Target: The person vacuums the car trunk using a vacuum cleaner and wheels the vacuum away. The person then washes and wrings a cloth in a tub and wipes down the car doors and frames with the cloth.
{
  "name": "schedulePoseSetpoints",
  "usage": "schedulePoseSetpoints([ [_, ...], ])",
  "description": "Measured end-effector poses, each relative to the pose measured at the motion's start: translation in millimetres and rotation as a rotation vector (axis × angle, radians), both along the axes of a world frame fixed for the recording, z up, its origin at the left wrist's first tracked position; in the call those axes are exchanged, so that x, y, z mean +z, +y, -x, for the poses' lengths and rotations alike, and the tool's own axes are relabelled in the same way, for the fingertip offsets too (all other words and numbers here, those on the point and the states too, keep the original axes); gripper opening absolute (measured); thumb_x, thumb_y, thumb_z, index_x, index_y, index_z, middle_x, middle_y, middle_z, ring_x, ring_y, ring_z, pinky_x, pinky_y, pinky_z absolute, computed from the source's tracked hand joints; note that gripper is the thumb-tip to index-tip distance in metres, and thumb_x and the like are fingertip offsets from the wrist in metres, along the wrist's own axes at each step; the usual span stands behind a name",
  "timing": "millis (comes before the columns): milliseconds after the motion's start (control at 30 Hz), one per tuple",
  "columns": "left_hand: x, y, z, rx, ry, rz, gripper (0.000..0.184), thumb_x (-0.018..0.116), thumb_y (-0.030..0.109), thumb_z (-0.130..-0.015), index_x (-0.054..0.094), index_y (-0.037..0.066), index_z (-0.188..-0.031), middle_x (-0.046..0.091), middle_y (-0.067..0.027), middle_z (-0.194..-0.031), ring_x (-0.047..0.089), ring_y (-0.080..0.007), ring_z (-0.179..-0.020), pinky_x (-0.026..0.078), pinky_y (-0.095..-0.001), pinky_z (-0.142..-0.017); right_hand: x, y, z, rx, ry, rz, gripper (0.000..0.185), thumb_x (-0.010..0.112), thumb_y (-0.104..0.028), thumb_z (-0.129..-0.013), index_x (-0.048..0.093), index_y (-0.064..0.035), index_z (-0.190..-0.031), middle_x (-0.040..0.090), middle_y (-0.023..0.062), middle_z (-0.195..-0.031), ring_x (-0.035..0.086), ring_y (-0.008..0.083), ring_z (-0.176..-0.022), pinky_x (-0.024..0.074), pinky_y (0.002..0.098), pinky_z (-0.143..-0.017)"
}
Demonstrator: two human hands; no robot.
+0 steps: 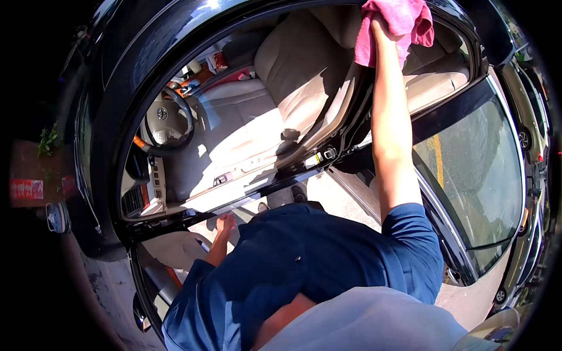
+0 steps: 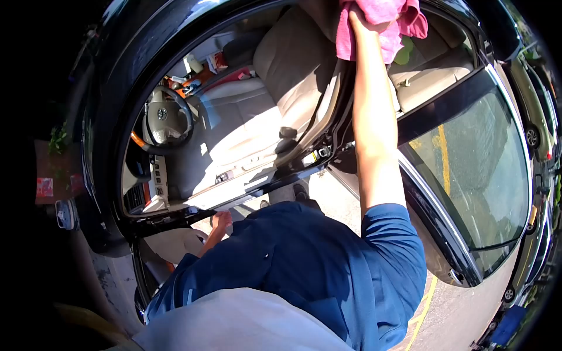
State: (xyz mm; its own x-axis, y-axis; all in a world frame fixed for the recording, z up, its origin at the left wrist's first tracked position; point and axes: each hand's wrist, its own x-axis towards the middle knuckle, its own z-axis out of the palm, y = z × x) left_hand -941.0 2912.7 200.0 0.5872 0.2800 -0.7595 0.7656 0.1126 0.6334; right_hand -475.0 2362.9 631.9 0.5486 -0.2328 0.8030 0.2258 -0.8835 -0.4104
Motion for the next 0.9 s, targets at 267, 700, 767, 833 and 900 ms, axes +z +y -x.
schedulePoseSetpoints([
  [267, 52.8, -72.1, 64.8, 0.15, 0.029, -0.232, 0.032, 0.063, 0.032, -0.083, 0.064, 0.002, -0.095, 0.061, -0.0061, -0.073, 0.056, -0.0132, -0.06, 0.047, -0.0272, -0.053, -14.2, 213.1, -6.0, 0.597, 0.006, -0.005, 0.05, 0.058, -0.03, -0.081, 0.047, -0.004, -0.122, 0.047, 0.022, -0.122, 0.042, 0.0373, -0.117, 0.031, 0.0432, -0.1],
  [700, 27.5, -79.3, 186.9, 0.396, 0.232, -0.287, 0.035, 0.063, 0.039, -0.081, 0.067, 0.007, -0.095, 0.067, -0.0144, -0.09, 0.064, -0.0279, -0.09, 0.049, -0.0373, -0.08, -129.0, 663.9, 226.9, 1.464, 0.176, 0.152, 0.044, 0.059, -0.027, -0.081, 0.05, -0.0058, -0.118, 0.051, 0.0196, -0.117, 0.046, 0.036, -0.113, 0.0346, 0.0419, -0.096],
  [767, 15.9, -70.7, 201.5, 0.379, 0.283, -0.307, 0.036, 0.063, 0.04, -0.081, 0.067, 0.007, -0.094, 0.066, -0.0138, -0.092, 0.063, -0.0286, -0.092, 0.049, -0.0381, -0.08, -165.0, 723.1, 268.9, 1.55, 0.213, 0.199, 0.043, 0.059, -0.026, -0.081, 0.05, -0.0061, -0.118, 0.051, 0.0193, -0.117, 0.047, 0.0358, -0.112, 0.0352, 0.0417, -0.095],
  [833, -2.3, -58.9, 215.6, 0.309, 0.268, -0.368, 0.035, 0.061, 0.041, -0.082, 0.065, 0.006, -0.09, 0.066, -0.0127, -0.09, 0.063, -0.029, -0.091, 0.049, -0.0387, -0.079, -210.6, 780.8, 306.8, 1.62, 0.249, 0.233, 0.042, 0.059, -0.026, -0.081, 0.051, -0.0064, -0.117, 0.052, 0.0189, -0.116, 0.047, 0.0356, -0.111, 0.0357, 0.0415, -0.094],
  [900, -40.7, -56.4, 233.5, 0.337, 0.119, -0.408, 0.03, 0.061, 0.037, -0.083, 0.063, 0.007, -0.087, 0.065, -0.0114, -0.086, 0.062, -0.0299, -0.087, 0.049, -0.0401, -0.078, -261.0, 831.8, 339.0, 1.676, 0.279, 0.263, 0.041, 0.059, -0.025, -0.081, 0.051, -0.0067, -0.116, 0.052, 0.0185, -0.115, 0.048, 0.0354, -0.11, 0.0363, 0.0413, -0.094],
])
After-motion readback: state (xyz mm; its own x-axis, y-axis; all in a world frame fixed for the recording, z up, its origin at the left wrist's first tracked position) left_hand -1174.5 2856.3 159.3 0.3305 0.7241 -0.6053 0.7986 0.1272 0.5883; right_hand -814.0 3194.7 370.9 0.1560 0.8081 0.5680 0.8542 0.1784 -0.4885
